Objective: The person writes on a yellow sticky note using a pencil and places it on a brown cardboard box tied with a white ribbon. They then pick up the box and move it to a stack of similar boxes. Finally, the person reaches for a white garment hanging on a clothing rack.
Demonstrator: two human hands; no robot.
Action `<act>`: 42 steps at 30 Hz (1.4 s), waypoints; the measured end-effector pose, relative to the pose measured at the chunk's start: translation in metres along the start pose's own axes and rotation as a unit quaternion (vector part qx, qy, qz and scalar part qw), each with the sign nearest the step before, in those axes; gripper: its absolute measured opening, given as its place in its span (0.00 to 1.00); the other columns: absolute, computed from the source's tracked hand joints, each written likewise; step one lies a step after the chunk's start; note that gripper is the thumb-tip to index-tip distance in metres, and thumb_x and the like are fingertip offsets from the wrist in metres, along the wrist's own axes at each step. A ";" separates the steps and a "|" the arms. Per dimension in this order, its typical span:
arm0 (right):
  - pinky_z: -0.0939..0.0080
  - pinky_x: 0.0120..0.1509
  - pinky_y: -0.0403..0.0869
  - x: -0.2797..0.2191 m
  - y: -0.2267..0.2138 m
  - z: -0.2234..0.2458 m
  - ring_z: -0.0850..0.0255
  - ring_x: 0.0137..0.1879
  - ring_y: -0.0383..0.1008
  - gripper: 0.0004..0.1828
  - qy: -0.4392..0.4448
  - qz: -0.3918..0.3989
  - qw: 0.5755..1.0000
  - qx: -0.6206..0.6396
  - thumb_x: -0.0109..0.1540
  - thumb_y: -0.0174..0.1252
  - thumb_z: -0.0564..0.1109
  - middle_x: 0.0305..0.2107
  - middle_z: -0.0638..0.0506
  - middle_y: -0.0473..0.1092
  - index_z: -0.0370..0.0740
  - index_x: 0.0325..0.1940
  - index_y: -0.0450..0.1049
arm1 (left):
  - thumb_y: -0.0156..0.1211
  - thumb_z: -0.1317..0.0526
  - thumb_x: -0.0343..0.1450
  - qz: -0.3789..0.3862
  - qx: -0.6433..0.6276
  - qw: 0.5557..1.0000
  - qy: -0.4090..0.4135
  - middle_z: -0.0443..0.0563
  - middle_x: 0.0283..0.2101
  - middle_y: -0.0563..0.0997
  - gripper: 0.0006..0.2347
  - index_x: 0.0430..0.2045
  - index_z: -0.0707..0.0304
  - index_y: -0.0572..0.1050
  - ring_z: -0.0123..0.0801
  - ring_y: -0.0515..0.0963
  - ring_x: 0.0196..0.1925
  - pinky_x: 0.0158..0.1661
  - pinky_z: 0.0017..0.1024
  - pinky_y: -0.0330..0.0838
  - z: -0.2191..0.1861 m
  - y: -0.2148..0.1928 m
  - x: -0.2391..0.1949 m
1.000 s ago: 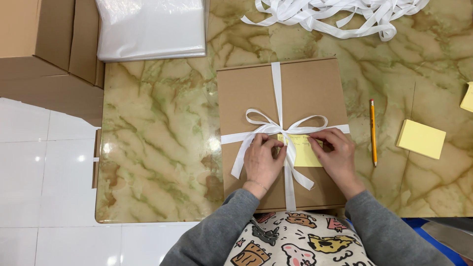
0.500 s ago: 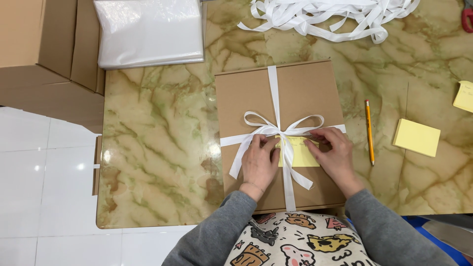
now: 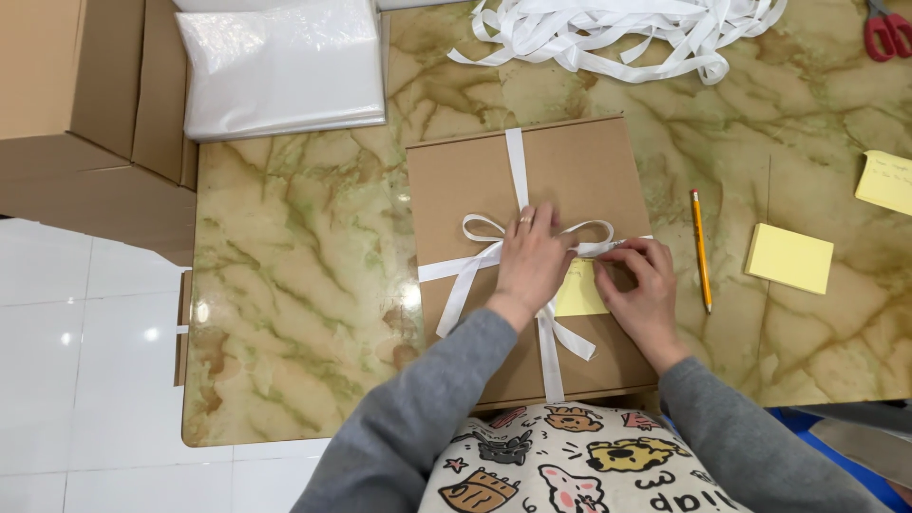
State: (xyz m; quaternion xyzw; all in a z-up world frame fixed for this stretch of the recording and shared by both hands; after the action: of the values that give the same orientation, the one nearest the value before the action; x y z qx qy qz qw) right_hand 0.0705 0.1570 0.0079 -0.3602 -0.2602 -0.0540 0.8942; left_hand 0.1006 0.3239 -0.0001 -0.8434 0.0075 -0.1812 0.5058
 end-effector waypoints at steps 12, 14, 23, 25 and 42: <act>0.47 0.57 0.77 -0.004 0.011 -0.032 0.47 0.51 0.76 0.08 0.070 0.015 0.997 0.023 0.56 0.75 0.40 0.39 0.47 0.71 0.44 0.36 0.82 | 0.76 0.43 0.60 0.257 0.045 0.965 -0.030 0.46 0.52 0.67 0.08 0.22 0.34 0.86 0.49 0.67 0.62 0.60 0.38 0.66 0.031 0.064 0.054; 0.48 0.56 0.77 -0.005 0.011 -0.032 0.47 0.51 0.76 0.08 0.076 0.017 0.997 0.023 0.56 0.75 0.40 0.40 0.47 0.71 0.44 0.36 0.82 | 0.75 0.43 0.62 0.277 0.058 0.959 -0.017 0.47 0.54 0.67 0.08 0.25 0.35 0.87 0.51 0.65 0.65 0.62 0.40 0.64 0.035 0.081 0.058; 0.48 0.56 0.77 -0.003 0.016 -0.034 0.48 0.52 0.75 0.08 0.112 0.036 0.993 0.010 0.55 0.74 0.43 0.41 0.48 0.70 0.46 0.35 0.81 | 0.68 0.44 0.69 0.309 0.039 0.950 -0.021 0.48 0.54 0.66 0.09 0.32 0.39 0.88 0.52 0.63 0.66 0.65 0.42 0.61 0.033 0.070 0.055; 0.48 0.56 0.77 -0.003 0.017 -0.037 0.48 0.52 0.75 0.08 0.117 0.042 0.992 0.005 0.56 0.74 0.43 0.40 0.48 0.70 0.45 0.36 0.81 | 0.67 0.44 0.69 0.312 0.034 0.949 -0.025 0.48 0.55 0.66 0.09 0.32 0.39 0.88 0.51 0.63 0.66 0.65 0.41 0.61 0.032 0.069 0.055; 0.53 0.55 0.73 0.009 0.022 -0.053 0.56 0.47 0.72 0.31 0.216 0.085 0.973 0.012 0.48 0.80 0.50 0.41 0.52 0.65 0.47 0.50 0.73 | 0.63 0.47 0.73 0.298 -0.011 0.954 -0.039 0.48 0.53 0.64 0.11 0.37 0.49 0.86 0.49 0.61 0.66 0.65 0.40 0.60 0.036 0.071 0.045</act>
State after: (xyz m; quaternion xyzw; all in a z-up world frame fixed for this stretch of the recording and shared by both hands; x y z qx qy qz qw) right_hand 0.1068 0.1388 -0.0332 -0.3501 -0.0302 -0.0508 0.9349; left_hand 0.1661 0.3107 -0.0624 -0.8148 0.2403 0.0108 0.5275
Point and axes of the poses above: each hand's wrist, its own x-axis towards the middle knuckle, its own y-axis out of the palm, z = x × y, the point moved 6 cm from there along x, towards the middle knuckle
